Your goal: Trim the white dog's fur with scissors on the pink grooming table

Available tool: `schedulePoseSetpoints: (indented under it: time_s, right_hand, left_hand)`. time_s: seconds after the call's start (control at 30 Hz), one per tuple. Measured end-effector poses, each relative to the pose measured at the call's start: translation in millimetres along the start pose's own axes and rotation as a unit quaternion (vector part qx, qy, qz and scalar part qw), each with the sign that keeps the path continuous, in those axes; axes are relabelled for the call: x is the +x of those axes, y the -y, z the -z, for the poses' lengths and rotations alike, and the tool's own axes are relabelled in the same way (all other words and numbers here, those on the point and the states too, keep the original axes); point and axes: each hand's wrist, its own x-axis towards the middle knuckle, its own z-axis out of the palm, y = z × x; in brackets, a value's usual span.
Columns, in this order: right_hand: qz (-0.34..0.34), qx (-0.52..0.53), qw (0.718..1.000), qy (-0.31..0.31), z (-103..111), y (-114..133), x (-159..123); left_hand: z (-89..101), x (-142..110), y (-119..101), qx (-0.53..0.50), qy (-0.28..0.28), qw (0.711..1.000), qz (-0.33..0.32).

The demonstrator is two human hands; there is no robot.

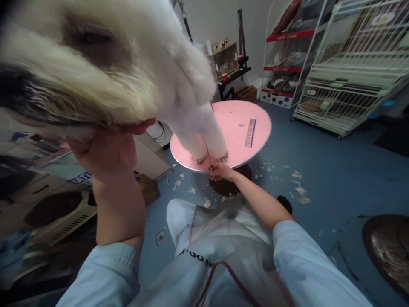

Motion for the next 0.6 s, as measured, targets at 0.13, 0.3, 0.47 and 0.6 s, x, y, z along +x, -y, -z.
schedulePoseSetpoints:
  time_s: [0.13, 0.3, 0.47, 0.6]
  right_hand:
    - [-0.003, -0.009, 1.0, -0.021, 1, -7, 2]
    - [-0.002, -0.016, 1.0, -0.007, 3, -12, 2]
    - [-0.031, -0.033, 0.999, -0.002, 7, -13, -7]
    - [-0.061, -0.033, 0.997, 0.017, 18, -14, -18]
  left_hand:
    - [-4.6, 0, -6, -0.003, -0.012, 1.0, 0.027]
    - [-3.5, -2, -5, -0.018, 0.013, 1.0, -0.013]
    - [-0.8, -4, 0, -0.013, 0.032, 0.999, -0.03]
    - [-4.1, -4, -2, -0.022, 0.058, 0.998, -0.031]
